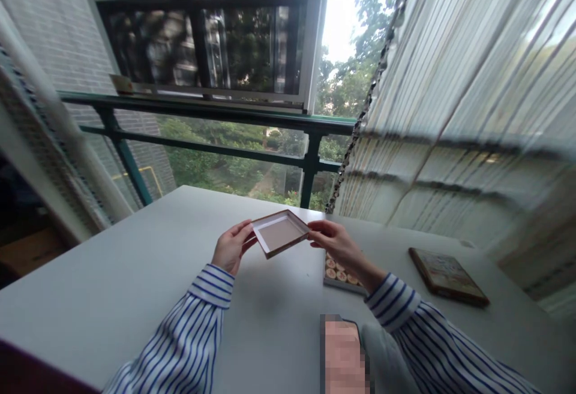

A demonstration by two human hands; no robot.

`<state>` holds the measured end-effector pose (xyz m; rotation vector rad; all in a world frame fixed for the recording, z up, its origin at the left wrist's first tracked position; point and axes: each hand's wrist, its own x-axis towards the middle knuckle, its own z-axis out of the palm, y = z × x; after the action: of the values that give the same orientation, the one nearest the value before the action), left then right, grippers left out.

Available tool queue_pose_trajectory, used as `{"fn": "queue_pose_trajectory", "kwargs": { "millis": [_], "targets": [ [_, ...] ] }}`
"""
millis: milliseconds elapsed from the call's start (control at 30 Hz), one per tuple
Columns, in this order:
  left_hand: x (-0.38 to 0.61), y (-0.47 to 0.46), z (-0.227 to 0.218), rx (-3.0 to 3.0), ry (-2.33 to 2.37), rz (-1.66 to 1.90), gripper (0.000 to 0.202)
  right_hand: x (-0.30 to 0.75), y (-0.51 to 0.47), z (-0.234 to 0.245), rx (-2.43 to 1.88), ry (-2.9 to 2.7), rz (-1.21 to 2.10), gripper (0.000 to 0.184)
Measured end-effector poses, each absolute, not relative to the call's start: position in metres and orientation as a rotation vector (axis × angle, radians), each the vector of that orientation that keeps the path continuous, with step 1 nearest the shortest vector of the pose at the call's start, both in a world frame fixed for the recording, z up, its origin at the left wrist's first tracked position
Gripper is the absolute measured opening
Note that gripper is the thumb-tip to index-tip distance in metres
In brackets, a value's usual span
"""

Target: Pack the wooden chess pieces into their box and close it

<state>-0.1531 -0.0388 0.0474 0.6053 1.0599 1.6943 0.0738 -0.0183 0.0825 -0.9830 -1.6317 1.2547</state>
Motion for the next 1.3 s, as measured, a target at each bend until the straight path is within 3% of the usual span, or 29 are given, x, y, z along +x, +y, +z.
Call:
{"fn": "queue_pose_trajectory", "kwargs": {
  "millis": [667,967,1300],
  "targets": [
    [-0.045,-0.03,0.033,0.591,0.987,1.649,0.031,0.16,-0.053,0.061,-1.018,-1.638,1.01,0.035],
    [-0.041,-0.031,0.024,0.586,1.012,1.597,0.03,0.171,-0.054,0.07,-0.991,-2.123,0.353,0.035],
    [-0.042,-0.03,0.002,1.052,1.169,1.65,0.037,0.19,-0.056,0.085,-1.031,-2.215,0.125,0.035]
  ]
}}
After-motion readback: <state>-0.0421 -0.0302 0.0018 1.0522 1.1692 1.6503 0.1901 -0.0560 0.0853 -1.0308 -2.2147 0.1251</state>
